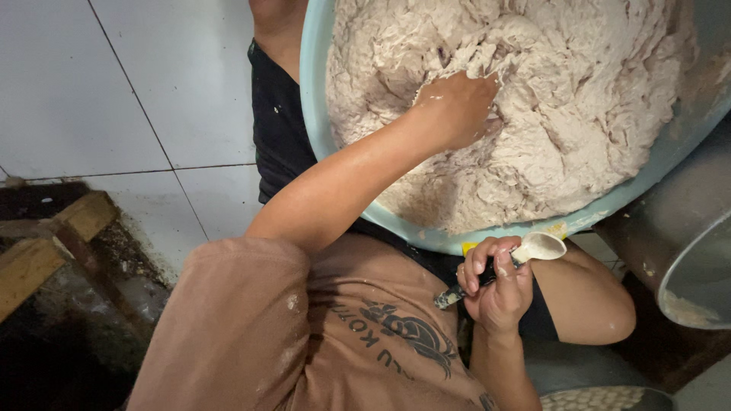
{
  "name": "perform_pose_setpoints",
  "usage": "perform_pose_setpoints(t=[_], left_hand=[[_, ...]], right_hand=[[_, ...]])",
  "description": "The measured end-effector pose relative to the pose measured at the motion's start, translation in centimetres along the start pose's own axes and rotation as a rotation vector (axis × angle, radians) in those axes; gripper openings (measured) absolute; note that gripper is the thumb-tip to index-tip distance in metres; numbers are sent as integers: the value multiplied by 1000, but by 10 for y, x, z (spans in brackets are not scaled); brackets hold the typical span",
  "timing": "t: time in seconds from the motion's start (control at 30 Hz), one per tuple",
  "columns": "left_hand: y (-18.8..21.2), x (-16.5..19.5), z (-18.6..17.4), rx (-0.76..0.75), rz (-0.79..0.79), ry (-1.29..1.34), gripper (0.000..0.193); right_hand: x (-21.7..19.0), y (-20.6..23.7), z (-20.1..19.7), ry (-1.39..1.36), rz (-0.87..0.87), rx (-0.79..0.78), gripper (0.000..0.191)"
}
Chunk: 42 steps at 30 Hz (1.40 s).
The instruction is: The person scoops dough from a large basin using a spoon, shapes it into small balls, and drops them into a pot of water. The process is repeated continuously, with finished balls accumulating in a nearby tray.
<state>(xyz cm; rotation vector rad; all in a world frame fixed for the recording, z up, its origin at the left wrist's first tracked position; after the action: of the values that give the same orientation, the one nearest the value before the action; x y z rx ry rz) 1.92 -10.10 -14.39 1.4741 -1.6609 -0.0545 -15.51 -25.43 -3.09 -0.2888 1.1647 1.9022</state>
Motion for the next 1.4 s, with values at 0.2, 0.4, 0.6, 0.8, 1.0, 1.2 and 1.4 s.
perform_pose_setpoints(t=[0.2,0.4,0.6,0.8,1.0,1.2,1.4], left_hand=[[0,-1,1,66,38,2,45],[0,-1,0,86,39,29,48],[1,0,0,77,40,11,49],[-3,-2,8,67,39,9,52],[7,8,1,96,132,15,44],[25,20,-53,261,72,70,60],[32,-3,-106,371,-126,88,55]], right_hand=[[0,1,-1,4,1,5,10],[0,1,0,17,-6,3,9],[1,-1,2,15,-7,11,9],[2,0,2,4,-1,2,9],[-7,2,-12,83,-37,51,27],[-136,23,-83,340,-506,288,53],[-244,43,-165,1028,-628,712,7]])
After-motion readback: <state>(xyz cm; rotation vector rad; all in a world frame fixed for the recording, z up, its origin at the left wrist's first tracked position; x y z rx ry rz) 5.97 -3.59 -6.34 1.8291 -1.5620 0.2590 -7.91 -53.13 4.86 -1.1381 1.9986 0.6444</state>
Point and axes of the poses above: each hand's wrist, its own y-axis away from the middle knuckle, its own z-axis out of the palm, x = y × z, the point moved 9 cm from there along -y, towards the middle knuckle, and after that the axes turned 6 degrees about -y, right-handed, at the moved point
